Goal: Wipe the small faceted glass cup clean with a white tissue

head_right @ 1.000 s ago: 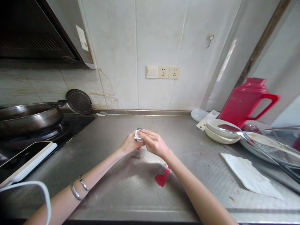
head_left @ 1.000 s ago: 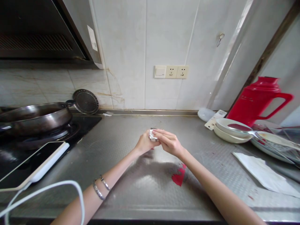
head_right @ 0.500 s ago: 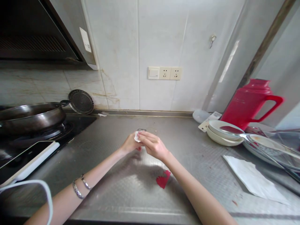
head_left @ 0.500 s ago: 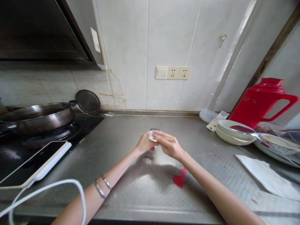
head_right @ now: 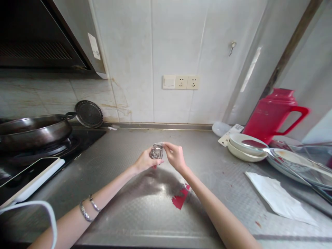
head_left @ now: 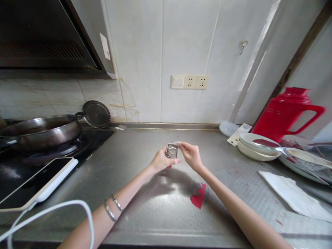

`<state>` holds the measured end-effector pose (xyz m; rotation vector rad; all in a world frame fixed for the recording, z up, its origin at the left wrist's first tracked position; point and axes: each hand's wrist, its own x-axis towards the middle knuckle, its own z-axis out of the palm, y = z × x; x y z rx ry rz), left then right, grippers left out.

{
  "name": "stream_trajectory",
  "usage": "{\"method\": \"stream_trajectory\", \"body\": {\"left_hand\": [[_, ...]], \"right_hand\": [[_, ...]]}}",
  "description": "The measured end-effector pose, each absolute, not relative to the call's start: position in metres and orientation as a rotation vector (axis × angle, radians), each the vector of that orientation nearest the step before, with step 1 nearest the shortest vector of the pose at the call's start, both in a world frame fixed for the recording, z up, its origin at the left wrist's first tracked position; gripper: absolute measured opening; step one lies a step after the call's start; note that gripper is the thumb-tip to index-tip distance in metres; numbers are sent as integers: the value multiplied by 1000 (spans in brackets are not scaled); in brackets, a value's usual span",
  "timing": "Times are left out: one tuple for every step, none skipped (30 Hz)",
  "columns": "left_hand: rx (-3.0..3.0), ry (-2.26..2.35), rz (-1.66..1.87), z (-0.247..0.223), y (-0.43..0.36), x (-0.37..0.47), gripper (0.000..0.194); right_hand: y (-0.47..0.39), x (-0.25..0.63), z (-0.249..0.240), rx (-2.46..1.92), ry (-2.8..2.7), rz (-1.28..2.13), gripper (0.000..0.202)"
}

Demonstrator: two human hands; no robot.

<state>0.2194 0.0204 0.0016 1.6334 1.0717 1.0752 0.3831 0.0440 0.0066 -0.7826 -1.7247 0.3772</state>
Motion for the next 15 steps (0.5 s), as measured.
{"method": "stream_trajectory", "body": {"left_hand": [[1640, 1074, 1072, 2, 20, 220, 47], [1641, 1083, 1073, 2, 20, 220, 46], [1640, 1095, 1077, 1, 20, 220, 47], [1636, 1109, 1084, 1, 21, 220, 47], [1629, 1127, 1095, 0, 22, 219, 47], [1623, 1145, 1106, -1, 23, 219, 47], [1623, 1162, 1121, -3, 24, 218, 46], [1630, 1176, 1137, -4, 26, 218, 45], [1642, 1186, 1151, -5, 27, 217, 44], [1660, 1193, 1164, -6, 28, 216, 43], [1678, 1194, 1170, -7, 29, 216, 44], [1694, 1186, 1166, -7, 29, 215, 45], [1702, 1169, 1157, -7, 29, 215, 47], [1701, 1142, 1142, -7, 29, 215, 52], [1679, 1111, 1136, -7, 29, 215, 59]], "right_hand": [[45, 381, 7, -826, -1654, 506, 26], [45, 380, 9, -840, -1607, 641, 30], [45, 379, 11, -830, -1584, 772, 33], [44, 378, 13, -810, -1580, 885, 35], [42, 378, 15, -790, -1589, 974, 36], [41, 378, 18, -774, -1604, 1046, 37], [38, 377, 19, -759, -1619, 1107, 39], [36, 377, 21, -744, -1631, 1162, 42], [34, 376, 21, -730, -1633, 1217, 47], [32, 375, 21, -717, -1624, 1270, 50], [31, 374, 20, -710, -1606, 1318, 52], [31, 373, 19, -710, -1586, 1353, 53], [31, 373, 18, -713, -1568, 1374, 53], [32, 373, 17, -715, -1554, 1383, 53], [33, 374, 16, -718, -1542, 1389, 53]]}}
